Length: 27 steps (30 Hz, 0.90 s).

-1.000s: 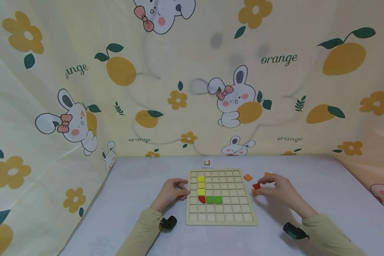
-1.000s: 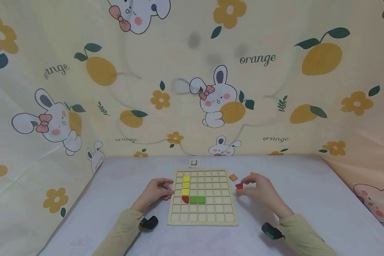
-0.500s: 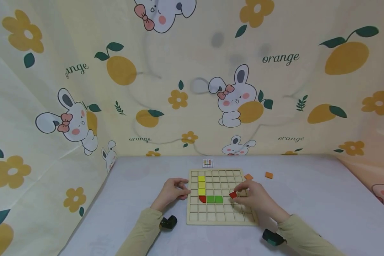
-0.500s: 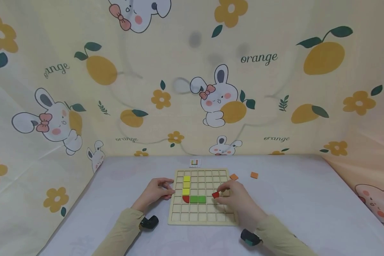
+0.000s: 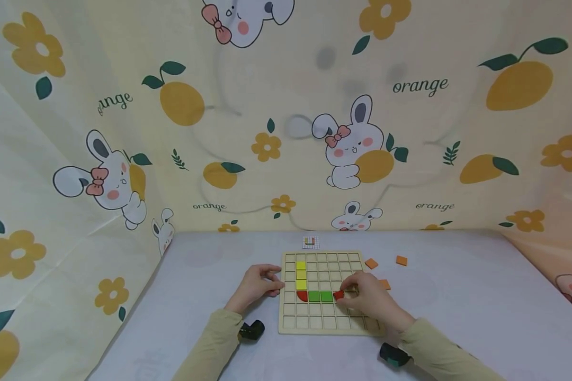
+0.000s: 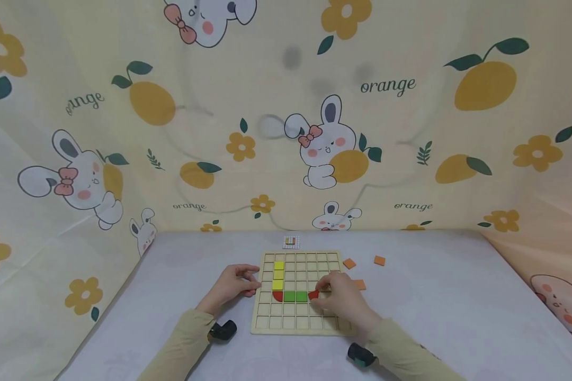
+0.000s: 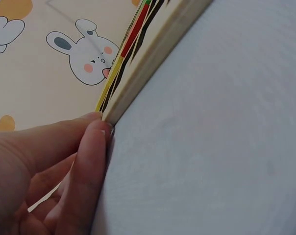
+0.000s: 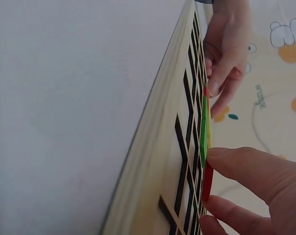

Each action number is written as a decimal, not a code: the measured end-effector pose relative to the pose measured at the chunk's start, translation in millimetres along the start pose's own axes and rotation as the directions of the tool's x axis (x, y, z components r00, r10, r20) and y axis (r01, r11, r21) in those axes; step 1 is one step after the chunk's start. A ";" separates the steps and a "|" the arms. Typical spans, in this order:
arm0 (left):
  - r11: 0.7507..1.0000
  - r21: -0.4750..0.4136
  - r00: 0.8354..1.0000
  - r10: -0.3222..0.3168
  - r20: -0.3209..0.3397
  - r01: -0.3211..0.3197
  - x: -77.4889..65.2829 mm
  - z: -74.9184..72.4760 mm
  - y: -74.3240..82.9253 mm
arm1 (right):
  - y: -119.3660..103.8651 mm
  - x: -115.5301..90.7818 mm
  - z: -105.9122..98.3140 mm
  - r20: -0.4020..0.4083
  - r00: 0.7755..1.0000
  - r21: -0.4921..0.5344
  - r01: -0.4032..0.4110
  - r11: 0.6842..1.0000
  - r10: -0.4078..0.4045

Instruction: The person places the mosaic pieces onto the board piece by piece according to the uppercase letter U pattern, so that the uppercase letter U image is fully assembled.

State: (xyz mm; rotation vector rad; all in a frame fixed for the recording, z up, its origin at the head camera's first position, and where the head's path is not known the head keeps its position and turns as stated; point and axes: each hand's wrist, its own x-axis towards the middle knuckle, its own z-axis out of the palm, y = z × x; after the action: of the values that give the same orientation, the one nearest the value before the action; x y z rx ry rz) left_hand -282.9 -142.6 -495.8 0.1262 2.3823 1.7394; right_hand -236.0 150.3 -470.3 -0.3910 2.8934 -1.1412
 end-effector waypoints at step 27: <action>1.000 0.004 1.000 0.008 0.007 -0.008 0.7 -0.4 -1.7 | 5.4 3.2 -5.0 0.068 0.993 0.001 0.093 0.996 -0.093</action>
State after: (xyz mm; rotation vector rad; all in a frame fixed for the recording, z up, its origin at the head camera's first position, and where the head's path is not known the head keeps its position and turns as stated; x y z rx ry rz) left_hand -283.6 -143.3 -497.4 0.1420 2.3840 1.7349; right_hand -240.8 156.7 -470.0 -0.5585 2.8453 -1.1125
